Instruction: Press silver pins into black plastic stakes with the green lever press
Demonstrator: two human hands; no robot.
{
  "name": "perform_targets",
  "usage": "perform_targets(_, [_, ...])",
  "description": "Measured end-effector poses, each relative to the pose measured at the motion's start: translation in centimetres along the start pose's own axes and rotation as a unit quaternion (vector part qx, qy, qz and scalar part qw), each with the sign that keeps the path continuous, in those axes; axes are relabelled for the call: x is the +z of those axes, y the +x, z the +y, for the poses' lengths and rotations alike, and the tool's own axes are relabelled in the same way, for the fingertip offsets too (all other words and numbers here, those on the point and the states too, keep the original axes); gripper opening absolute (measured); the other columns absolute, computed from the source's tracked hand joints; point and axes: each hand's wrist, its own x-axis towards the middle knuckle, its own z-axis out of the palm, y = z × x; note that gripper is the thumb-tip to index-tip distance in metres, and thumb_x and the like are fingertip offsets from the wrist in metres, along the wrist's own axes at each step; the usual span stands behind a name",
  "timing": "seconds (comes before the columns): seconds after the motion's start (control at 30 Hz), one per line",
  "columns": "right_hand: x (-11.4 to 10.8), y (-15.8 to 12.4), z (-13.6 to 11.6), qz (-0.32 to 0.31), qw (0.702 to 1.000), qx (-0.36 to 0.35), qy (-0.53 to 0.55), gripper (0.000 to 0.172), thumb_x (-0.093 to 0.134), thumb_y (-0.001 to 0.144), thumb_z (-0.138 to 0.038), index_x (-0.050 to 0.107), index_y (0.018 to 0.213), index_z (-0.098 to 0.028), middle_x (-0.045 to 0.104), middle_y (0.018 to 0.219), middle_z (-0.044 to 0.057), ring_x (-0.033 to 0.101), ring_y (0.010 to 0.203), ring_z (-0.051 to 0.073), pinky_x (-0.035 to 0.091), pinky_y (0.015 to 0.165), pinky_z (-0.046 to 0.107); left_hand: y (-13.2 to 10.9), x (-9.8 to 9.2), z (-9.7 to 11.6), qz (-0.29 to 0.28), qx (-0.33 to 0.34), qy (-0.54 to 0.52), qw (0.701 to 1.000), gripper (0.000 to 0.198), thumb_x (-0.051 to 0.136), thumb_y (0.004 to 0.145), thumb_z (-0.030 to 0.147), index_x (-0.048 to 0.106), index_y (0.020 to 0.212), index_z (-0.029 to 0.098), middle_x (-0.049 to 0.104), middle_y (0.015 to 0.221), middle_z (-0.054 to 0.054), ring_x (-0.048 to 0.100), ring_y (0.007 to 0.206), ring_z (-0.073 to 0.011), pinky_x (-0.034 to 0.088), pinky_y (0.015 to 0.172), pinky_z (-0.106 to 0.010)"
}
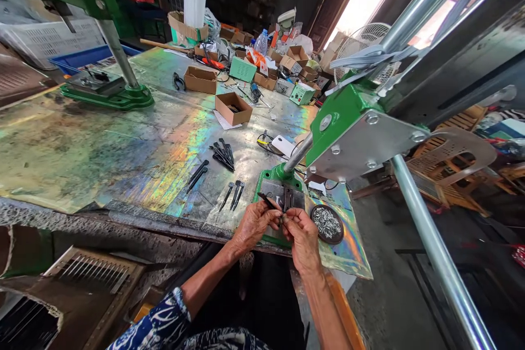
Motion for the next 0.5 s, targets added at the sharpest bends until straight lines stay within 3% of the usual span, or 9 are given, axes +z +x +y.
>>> perform_targets(0.27, [-0.3, 1.5, -0.2, 0.041, 0.999, -0.022, 0.016, 0.028, 0.067, 0.064, -0.029, 0.056, 0.086, -0.017, 0.057, 0.073, 0.002, 0.043, 0.054, 0.011, 0.027, 0.043, 0.022, 3.7, 0.9, -1.7, 0.042, 0.018, 0.062, 0.997, 0.015, 0.057, 0.073, 0.030, 0.055, 0.075, 0.015, 0.055, 0.060, 0.001, 0.054, 0.049, -0.0095, 0.046, 0.048, -0.019])
perform_targets(0.5, [-4.4, -1.3, -3.1, 0.083, 0.994, -0.039, 0.054, 0.031, 0.074, 0.065, -0.031, 0.058, 0.087, -0.016, 0.059, 0.081, 0.006, 0.041, 0.056, 0.009, 0.027, 0.045, 0.020, 6.4, 1.3, -1.7, 0.058, 0.007, 0.166, 0.984, 0.005, 0.052, 0.072, 0.023, 0.054, 0.071, 0.017, 0.048, 0.053, 0.004, 0.047, 0.042, -0.0094, 0.039, 0.044, -0.020])
